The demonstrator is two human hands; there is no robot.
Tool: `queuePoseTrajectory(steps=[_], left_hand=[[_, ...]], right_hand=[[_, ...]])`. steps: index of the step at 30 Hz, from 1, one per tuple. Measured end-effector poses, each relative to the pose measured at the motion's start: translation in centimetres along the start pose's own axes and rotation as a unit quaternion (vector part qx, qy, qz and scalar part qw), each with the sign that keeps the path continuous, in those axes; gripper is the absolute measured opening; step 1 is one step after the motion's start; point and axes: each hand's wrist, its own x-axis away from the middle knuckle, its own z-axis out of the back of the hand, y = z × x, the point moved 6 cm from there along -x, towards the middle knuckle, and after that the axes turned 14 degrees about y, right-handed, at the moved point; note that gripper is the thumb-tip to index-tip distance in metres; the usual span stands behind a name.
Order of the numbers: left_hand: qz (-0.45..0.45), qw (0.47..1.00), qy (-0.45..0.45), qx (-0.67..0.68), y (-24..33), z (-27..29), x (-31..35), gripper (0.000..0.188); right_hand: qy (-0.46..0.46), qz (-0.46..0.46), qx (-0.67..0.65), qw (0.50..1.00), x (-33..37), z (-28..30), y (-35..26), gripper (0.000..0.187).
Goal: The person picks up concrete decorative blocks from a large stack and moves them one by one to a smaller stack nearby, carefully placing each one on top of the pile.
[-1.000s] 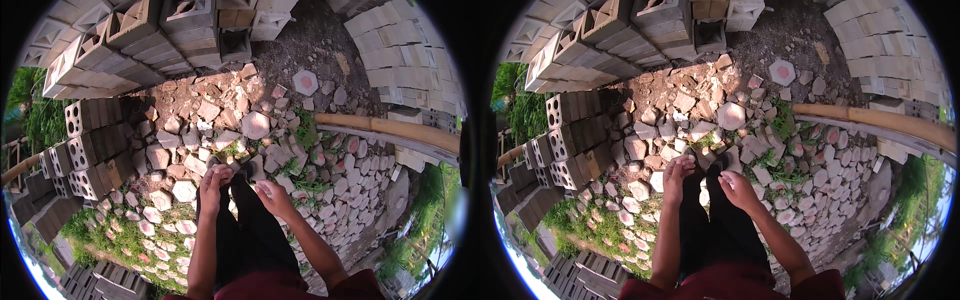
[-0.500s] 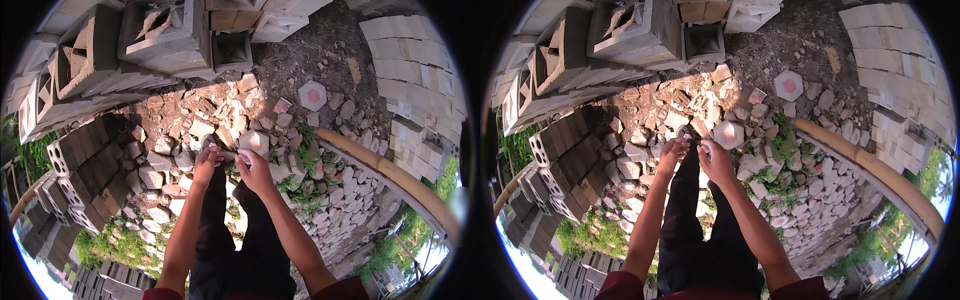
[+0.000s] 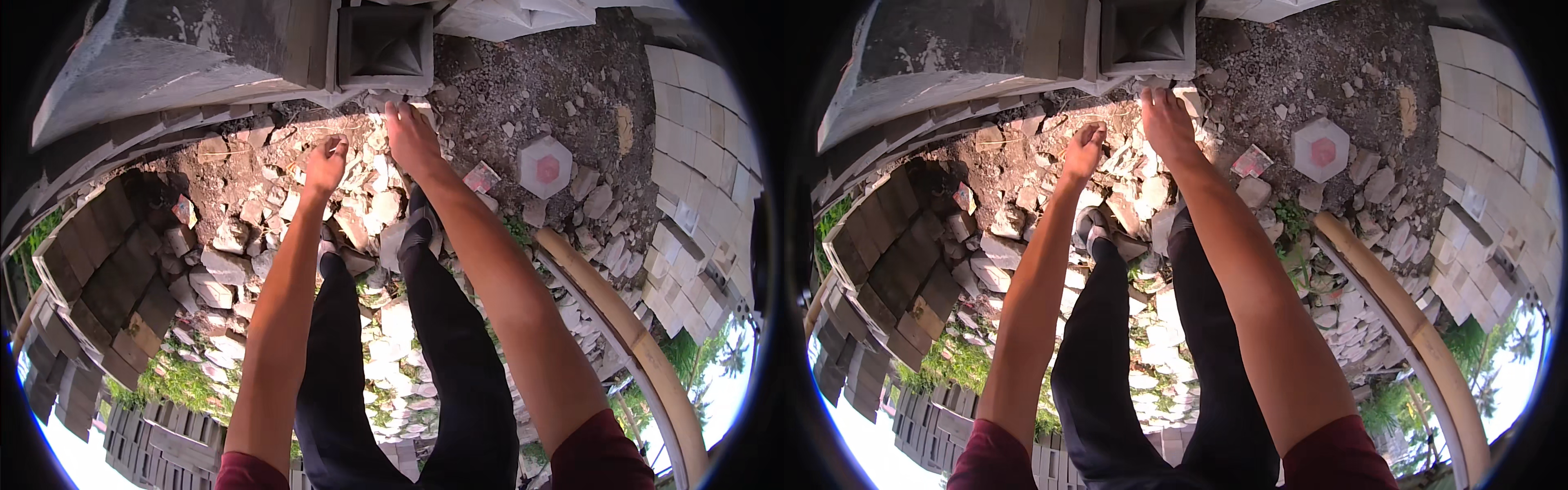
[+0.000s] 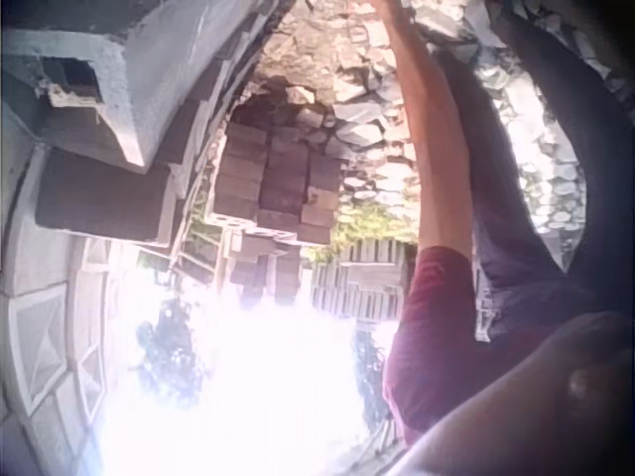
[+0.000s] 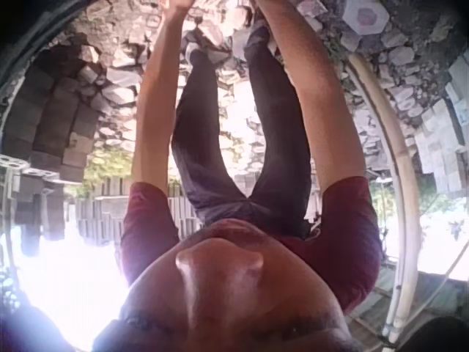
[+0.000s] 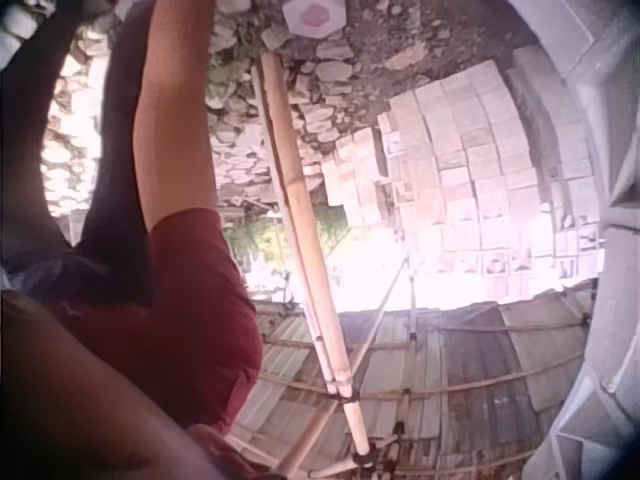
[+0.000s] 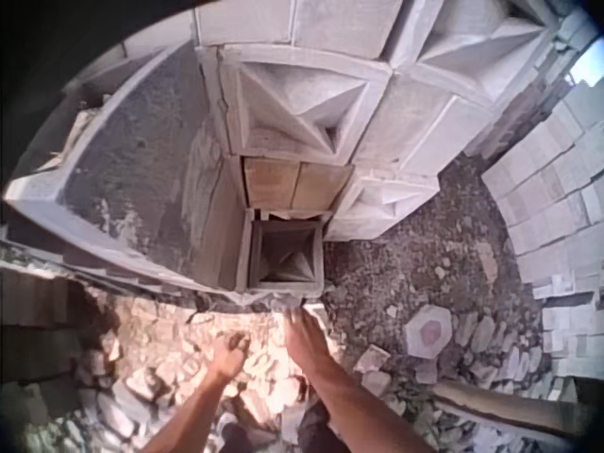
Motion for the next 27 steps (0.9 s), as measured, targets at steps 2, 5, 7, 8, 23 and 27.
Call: queuePoseTrajectory(steps=[2,5,7,8,23,27], left_hand=[[0.054,0.997,-0.029,0.036,0.5,-5.1,-0.3,0.029],[0.073,0.996,-0.008,0.059,-1.1,-7.0,-2.5,0.033],[0.079,0.995,-0.007,0.067,-2.1,-7.3,-2.7,0.033],[0.091,0.993,-0.014,0.074,-2.5,-7.2,-2.6,0.033],[0.211,0.962,0.001,0.173,0.2,-4.2,5.7,0.048],[0.213,0.967,-0.015,0.138,2.3,-3.1,8.3,0.047]], right_hand=[[0.043,0.039,0.035,0.998,-2.1,-2.7,3.3,0.044],[0.056,0.106,0.095,0.988,-5.2,-7.2,3.8,0.039],[0.04,0.125,0.111,0.985,-5.6,-9.0,3.8,0.033],[0.042,0.131,0.113,0.984,-5.8,-9.5,3.8,0.03],[-0.149,0.117,-0.013,0.982,-11.3,-0.8,7.6,0.023],[-0.143,0.118,-0.111,0.976,-12.7,5.7,6.4,0.034]])
